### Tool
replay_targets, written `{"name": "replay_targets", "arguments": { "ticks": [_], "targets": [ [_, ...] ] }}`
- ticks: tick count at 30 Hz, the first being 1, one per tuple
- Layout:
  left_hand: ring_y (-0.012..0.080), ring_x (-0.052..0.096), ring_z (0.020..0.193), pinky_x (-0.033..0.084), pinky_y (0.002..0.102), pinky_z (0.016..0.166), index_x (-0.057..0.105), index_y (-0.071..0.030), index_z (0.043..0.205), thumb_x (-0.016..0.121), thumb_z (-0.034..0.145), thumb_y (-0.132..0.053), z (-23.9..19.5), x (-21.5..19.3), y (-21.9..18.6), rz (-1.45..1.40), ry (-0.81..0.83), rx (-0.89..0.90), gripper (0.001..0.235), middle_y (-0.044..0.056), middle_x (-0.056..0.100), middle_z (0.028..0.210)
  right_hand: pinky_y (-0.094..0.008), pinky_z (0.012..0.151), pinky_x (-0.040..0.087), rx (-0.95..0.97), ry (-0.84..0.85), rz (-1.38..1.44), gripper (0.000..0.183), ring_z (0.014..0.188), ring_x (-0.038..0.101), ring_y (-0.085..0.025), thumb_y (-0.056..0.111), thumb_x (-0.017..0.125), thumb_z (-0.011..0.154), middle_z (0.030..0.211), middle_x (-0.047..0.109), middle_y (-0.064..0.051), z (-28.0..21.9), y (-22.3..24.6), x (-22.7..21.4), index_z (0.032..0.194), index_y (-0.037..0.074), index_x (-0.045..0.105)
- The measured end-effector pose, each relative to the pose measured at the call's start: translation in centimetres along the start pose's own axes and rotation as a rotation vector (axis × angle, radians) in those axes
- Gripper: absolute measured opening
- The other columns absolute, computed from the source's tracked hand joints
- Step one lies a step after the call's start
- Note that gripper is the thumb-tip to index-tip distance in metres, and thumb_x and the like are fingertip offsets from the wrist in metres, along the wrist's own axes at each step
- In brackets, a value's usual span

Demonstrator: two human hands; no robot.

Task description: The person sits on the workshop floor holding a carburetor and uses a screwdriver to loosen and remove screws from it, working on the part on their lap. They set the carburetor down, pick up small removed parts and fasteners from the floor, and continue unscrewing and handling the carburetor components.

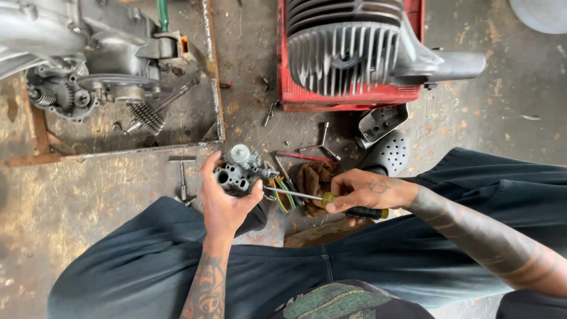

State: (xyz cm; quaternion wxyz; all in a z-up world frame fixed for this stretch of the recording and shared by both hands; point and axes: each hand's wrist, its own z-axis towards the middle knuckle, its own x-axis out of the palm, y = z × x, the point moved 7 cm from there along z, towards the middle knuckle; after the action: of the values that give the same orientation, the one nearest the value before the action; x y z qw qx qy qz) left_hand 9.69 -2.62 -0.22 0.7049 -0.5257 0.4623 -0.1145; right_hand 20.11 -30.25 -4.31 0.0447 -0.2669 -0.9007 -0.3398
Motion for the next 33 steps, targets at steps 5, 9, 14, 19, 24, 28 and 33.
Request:
{"name": "replay_targets", "arguments": {
  "ticks": [5, 9, 14, 19, 24, 28, 33],
  "targets": [
    [0.0424, 0.07, 0.106, 0.059, 0.055, 0.088, 0.052, -0.015, 0.142, 0.094, 0.056, -0.033, -0.1, -0.2, 0.1, 0.047, -0.005, 0.016, 0.097, 0.022, 0.068, 0.115, -0.044, 0.062, 0.065, -0.047, 0.066, -0.035, 0.046, 0.066, 0.076, -0.032, 0.032, 0.057, 0.103, 0.074, 0.071, -0.022, -0.8, 1.8, 0.5, 0.085, -0.006, 0.075],
    [0.0435, 0.069, 0.107, 0.058, 0.054, 0.088, 0.05, -0.015, 0.142, 0.093, 0.057, -0.032, 0.1, 0.0, 0.4, 0.049, -0.005, 0.031, 0.097, 0.022, 0.067, 0.115, -0.041, 0.053, 0.063, -0.017, 0.015, 0.029, 0.047, 0.057, 0.073, -0.031, 0.033, 0.08, 0.087, 0.07, 0.064, -0.021, -1.6, 2.3, 1.2, 0.099, -0.01, 0.065],
    [0.0455, 0.069, 0.105, 0.057, 0.055, 0.087, 0.051, -0.013, 0.141, 0.093, 0.058, -0.031, 0.1, 0.0, -0.1, 0.012, -0.009, 0.044, 0.094, 0.024, 0.066, 0.113, -0.042, 0.055, 0.065, -0.057, 0.037, 0.0, 0.038, 0.058, 0.075, -0.031, 0.029, 0.075, 0.091, 0.069, 0.067, -0.02, -0.2, 1.2, 0.4, 0.093, -0.009, 0.067],
    [0.0435, 0.07, 0.105, 0.058, 0.053, 0.087, 0.05, -0.014, 0.141, 0.094, 0.058, -0.03, -0.1, 0.1, 0.3, -0.005, -0.014, 0.071, 0.095, 0.022, 0.066, 0.113, -0.042, 0.062, 0.064, -0.098, 0.107, -0.029, 0.052, 0.064, 0.075, -0.029, 0.036, 0.048, 0.108, 0.071, 0.072, -0.022, -0.8, 2.1, 1.4, 0.087, -0.004, 0.074],
    [0.0444, 0.07, 0.104, 0.058, 0.053, 0.087, 0.05, -0.012, 0.142, 0.094, 0.06, -0.032, -0.1, 0.3, -0.4, -0.011, -0.005, 0.115, 0.095, 0.024, 0.066, 0.114, -0.042, 0.052, 0.064, -0.002, 0.012, 0.016, 0.046, 0.054, 0.072, -0.031, 0.027, 0.091, 0.078, 0.07, 0.064, -0.019, 0.8, -0.5, 0.5, 0.094, -0.006, 0.063],
    [0.0451, 0.07, 0.105, 0.058, 0.054, 0.087, 0.05, -0.011, 0.142, 0.094, 0.061, -0.032, -0.2, 0.1, -0.4, -0.041, -0.007, 0.112, 0.094, 0.025, 0.066, 0.114, -0.042, 0.054, 0.065, -0.017, 0.007, 0.046, 0.043, 0.06, 0.076, -0.033, 0.024, 0.091, 0.079, 0.071, 0.064, -0.019, 0.4, -0.1, 0.3, 0.093, -0.007, 0.065],
    [0.0436, 0.071, 0.105, 0.059, 0.052, 0.086, 0.05, -0.012, 0.143, 0.094, 0.06, -0.032, -0.2, -0.1, -0.3, -0.035, -0.014, 0.079, 0.096, 0.024, 0.066, 0.114, -0.042, 0.063, 0.066, -0.026, 0.057, 0.041, 0.039, 0.067, 0.077, -0.03, 0.031, 0.061, 0.102, 0.078, 0.071, -0.021, -0.2, 1.4, 1.0, 0.095, -0.007, 0.07]
  ]
}}
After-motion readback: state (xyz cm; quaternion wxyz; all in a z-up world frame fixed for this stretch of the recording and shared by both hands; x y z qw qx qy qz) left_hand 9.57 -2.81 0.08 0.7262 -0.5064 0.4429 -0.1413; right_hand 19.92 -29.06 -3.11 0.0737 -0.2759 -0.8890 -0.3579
